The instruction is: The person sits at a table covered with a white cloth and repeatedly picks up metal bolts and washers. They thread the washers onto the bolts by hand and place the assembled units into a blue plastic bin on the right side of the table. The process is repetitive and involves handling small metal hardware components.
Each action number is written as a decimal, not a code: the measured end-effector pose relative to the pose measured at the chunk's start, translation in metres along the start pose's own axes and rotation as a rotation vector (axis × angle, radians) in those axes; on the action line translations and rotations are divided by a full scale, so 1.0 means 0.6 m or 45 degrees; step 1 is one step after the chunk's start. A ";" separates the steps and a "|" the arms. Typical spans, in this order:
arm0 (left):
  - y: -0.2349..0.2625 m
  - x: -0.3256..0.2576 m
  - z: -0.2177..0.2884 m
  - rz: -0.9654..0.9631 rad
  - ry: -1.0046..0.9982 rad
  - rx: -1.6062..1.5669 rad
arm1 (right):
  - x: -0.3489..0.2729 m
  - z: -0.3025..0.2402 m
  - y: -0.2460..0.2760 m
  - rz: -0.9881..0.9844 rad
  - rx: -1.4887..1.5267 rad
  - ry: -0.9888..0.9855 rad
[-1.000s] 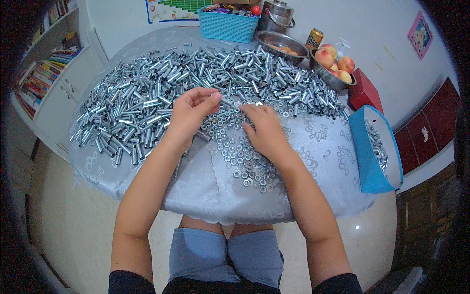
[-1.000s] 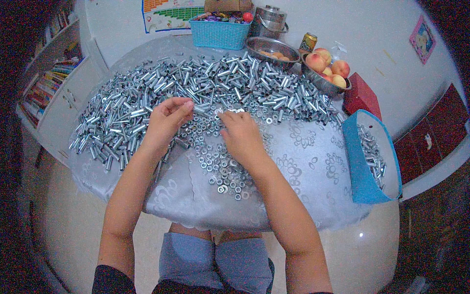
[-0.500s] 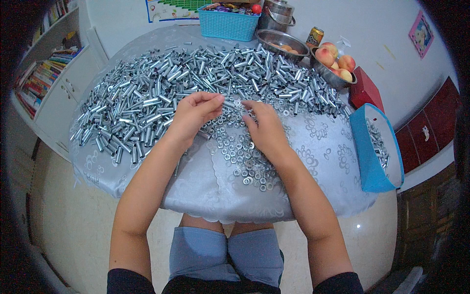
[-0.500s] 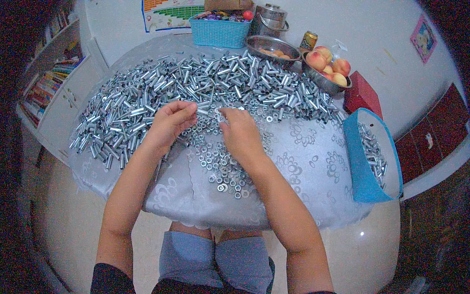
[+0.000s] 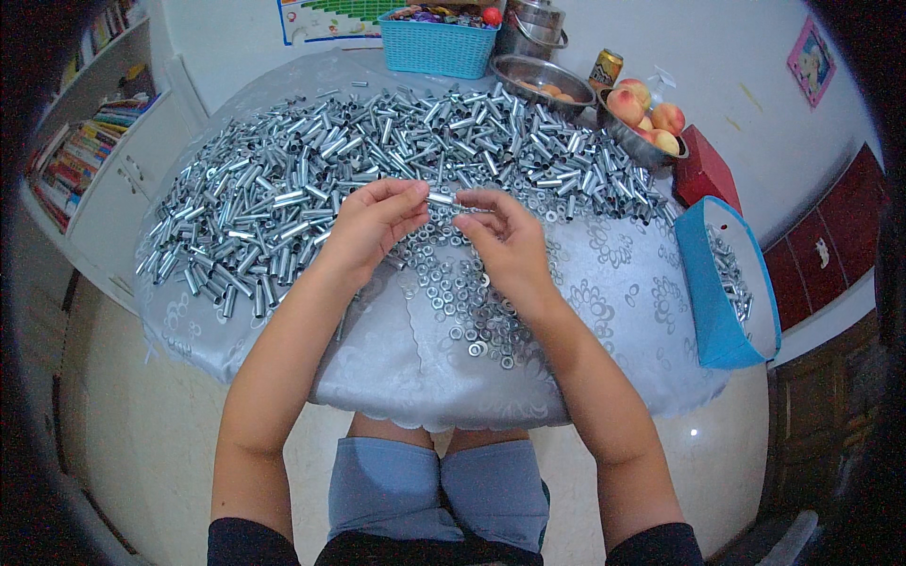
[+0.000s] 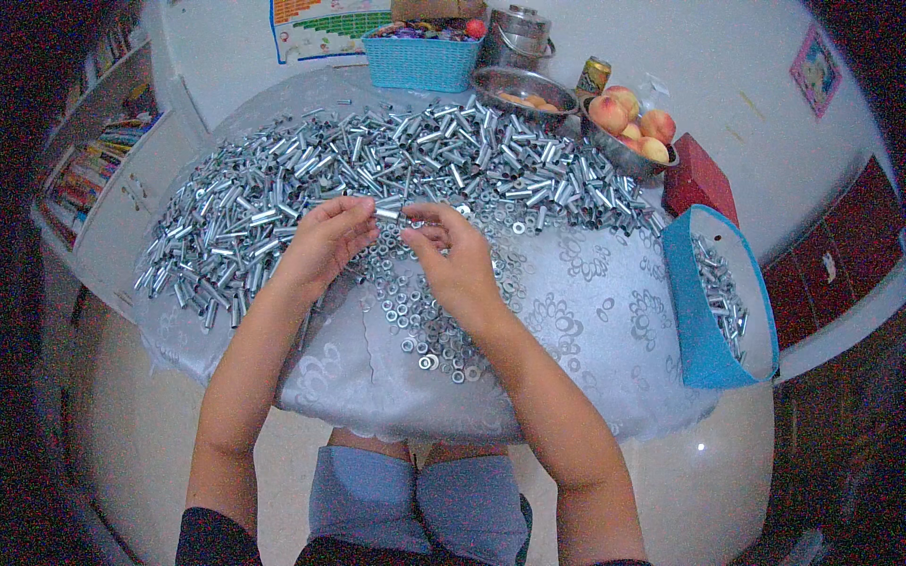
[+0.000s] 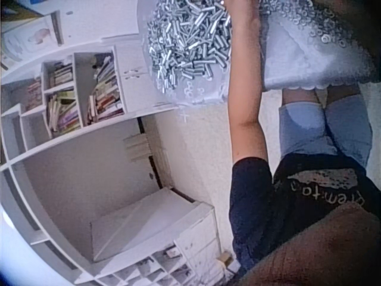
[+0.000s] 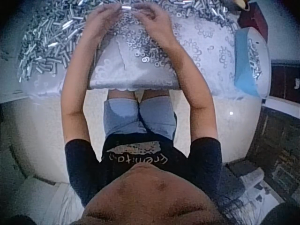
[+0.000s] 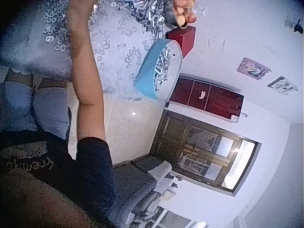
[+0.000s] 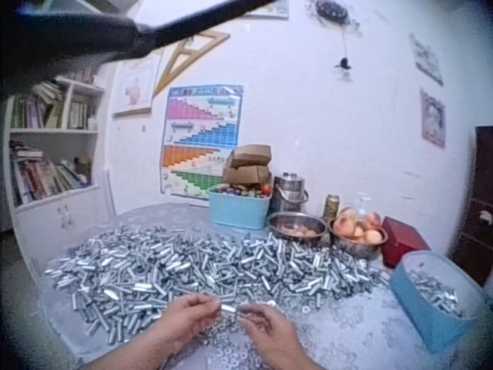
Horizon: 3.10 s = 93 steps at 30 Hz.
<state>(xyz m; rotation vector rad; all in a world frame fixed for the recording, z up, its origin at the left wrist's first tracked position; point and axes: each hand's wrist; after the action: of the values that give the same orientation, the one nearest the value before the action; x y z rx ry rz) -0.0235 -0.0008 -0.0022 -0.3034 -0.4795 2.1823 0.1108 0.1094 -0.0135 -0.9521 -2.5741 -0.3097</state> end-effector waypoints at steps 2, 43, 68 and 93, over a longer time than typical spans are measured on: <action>0.001 -0.002 0.000 -0.011 0.020 -0.014 | -0.001 -0.010 -0.002 -0.009 0.050 -0.044; -0.019 -0.013 0.004 -0.051 0.207 0.163 | 0.004 0.018 0.033 -0.217 -1.244 0.331; -0.013 -0.012 -0.005 -0.045 0.178 0.335 | -0.009 -0.045 0.001 0.024 -0.630 0.555; -0.021 -0.020 -0.006 -0.342 0.322 0.410 | -0.006 -0.044 0.010 -0.327 0.216 -0.190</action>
<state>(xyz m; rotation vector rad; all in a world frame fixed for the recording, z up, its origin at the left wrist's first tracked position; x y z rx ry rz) -0.0061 -0.0028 0.0009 -0.3127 -0.0220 1.8882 0.1244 0.1034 0.0095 -0.6058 -2.8105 -0.0880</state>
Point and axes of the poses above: each hand's wrist, its own x-axis towards the middle knuckle, its own y-axis out of the back of the hand, z = x × y, and after that the axes turned 2 degrees about z, right-handed
